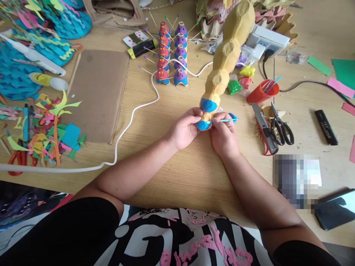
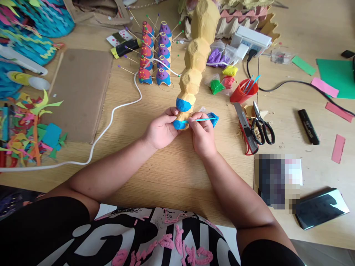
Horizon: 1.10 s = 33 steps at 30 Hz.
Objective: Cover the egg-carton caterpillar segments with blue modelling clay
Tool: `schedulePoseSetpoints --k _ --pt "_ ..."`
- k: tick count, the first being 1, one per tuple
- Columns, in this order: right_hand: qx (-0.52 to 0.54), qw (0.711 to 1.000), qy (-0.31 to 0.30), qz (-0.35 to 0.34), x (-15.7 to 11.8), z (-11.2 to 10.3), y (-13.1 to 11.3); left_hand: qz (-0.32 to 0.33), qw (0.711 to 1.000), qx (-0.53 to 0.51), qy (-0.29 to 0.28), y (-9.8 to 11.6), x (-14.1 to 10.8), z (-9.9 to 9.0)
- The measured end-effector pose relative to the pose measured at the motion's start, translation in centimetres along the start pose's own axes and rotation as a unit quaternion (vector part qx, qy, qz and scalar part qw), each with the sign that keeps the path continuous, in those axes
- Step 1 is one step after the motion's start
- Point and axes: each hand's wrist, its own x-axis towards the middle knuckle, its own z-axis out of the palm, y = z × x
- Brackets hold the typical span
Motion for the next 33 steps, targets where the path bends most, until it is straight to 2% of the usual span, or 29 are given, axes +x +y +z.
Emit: schedulePoseSetpoints --k 8,17,33 --pt "-0.011 1.000 0.000 -0.003 0.08 -0.17 0.23 -0.007 1.000 -0.001 0.014 -0.05 0.07 -0.04" --pt "0.014 1.000 0.008 0.012 0.01 0.07 0.08 -0.001 1.000 -0.003 0.004 -0.14 0.01 -0.18" --pt "0.013 1.000 0.001 -0.006 0.29 -0.27 0.03 -0.019 1.000 -0.016 0.004 0.12 0.00 0.19"
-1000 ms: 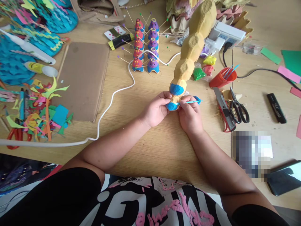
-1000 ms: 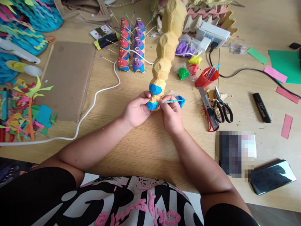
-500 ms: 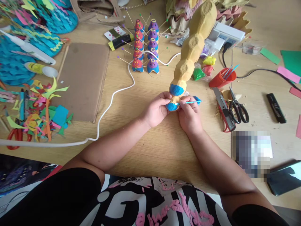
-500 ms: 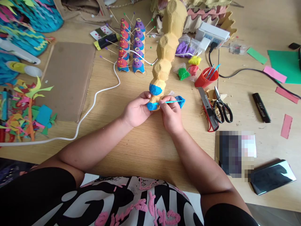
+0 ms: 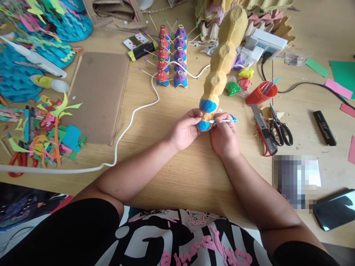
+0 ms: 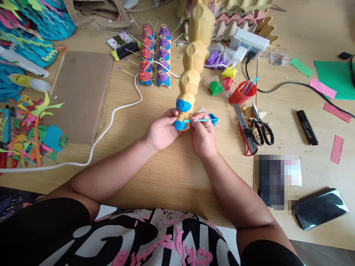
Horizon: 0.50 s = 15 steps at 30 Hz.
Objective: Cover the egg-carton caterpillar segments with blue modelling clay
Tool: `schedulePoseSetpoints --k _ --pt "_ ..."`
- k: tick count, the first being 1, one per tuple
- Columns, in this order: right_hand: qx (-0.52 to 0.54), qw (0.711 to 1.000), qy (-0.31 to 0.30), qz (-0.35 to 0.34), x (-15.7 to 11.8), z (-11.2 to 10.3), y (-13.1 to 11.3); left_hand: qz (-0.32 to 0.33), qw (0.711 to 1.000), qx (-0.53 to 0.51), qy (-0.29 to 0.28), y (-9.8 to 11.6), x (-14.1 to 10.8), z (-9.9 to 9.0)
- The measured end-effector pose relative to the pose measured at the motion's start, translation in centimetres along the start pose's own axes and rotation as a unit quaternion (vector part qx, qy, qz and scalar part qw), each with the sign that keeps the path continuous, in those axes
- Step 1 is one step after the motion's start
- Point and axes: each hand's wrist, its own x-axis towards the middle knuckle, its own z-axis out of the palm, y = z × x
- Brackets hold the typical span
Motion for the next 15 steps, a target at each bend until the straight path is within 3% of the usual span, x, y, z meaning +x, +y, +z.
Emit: schedulePoseSetpoints --k 6,15 --pt "-0.002 1.000 0.003 -0.006 -0.13 0.12 -0.17 0.014 1.000 -0.013 -0.012 -0.19 0.21 -0.10" --pt "-0.083 0.995 0.011 -0.059 -0.60 0.22 -0.12 0.010 1.000 -0.003 0.018 0.16 0.08 0.59"
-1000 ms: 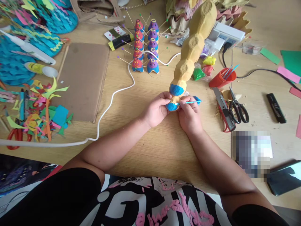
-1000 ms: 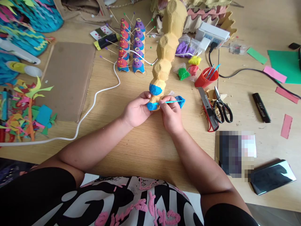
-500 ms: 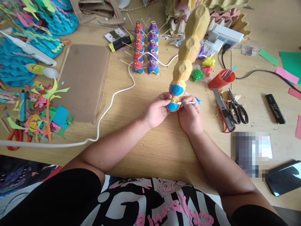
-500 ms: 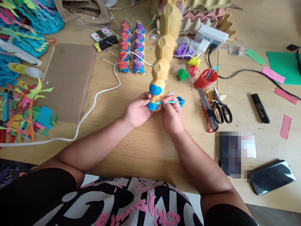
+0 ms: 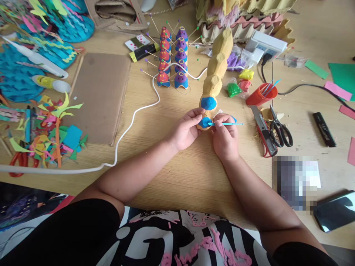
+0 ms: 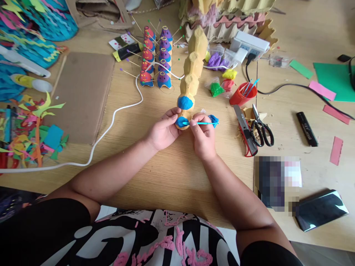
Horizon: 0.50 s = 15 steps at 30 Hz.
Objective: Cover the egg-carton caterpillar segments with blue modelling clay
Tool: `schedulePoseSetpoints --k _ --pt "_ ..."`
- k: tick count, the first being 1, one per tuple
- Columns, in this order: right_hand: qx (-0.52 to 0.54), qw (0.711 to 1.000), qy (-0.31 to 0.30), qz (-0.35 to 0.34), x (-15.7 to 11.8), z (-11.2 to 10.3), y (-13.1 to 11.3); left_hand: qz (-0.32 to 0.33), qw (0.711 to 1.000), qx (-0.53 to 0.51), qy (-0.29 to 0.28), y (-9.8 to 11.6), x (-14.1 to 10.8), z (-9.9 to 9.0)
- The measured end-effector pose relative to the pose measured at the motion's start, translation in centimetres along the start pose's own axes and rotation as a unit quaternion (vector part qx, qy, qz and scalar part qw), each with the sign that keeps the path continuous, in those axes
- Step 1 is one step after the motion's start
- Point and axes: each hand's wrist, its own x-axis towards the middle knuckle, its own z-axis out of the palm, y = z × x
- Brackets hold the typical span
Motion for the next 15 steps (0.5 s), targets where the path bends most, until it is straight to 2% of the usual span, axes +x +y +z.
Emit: schedulePoseSetpoints --k 9,15 --pt "-0.016 0.999 0.020 -0.034 -0.27 0.19 0.10 0.008 1.000 0.017 -0.020 -0.17 0.01 -0.49" --pt "0.000 0.999 0.043 -0.015 -0.28 0.16 0.11 0.014 0.998 0.052 -0.011 -0.10 -0.31 -0.21"
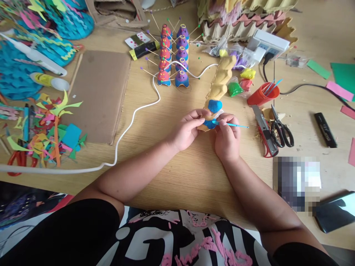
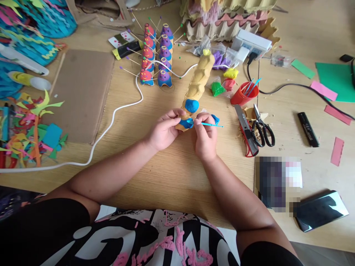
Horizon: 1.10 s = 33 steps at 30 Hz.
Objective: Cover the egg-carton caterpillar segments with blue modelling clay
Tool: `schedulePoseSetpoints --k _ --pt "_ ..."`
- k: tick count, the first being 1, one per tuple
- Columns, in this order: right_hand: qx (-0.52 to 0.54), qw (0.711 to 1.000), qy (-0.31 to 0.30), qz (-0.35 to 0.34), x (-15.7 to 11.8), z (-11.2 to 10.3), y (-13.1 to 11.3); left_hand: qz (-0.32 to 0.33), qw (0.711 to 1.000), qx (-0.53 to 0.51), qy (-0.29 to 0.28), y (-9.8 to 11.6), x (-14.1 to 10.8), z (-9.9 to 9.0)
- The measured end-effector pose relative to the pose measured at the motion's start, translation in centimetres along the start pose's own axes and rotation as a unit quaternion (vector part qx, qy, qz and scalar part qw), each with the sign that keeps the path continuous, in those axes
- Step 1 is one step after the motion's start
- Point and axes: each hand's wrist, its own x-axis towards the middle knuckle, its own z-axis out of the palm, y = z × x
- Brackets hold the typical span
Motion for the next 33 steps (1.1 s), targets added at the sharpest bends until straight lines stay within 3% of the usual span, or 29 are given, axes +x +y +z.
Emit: schedulePoseSetpoints --k 14,33 --pt "-0.153 0.977 -0.053 -0.141 -0.2 -0.7 0.5 0.140 0.980 0.135 -0.031 -1.2 0.9 -1.5" --pt "-0.169 0.967 -0.070 -0.177 -0.5 -0.5 0.5 0.199 0.962 0.188 -0.024 -1.6 1.1 -2.3"
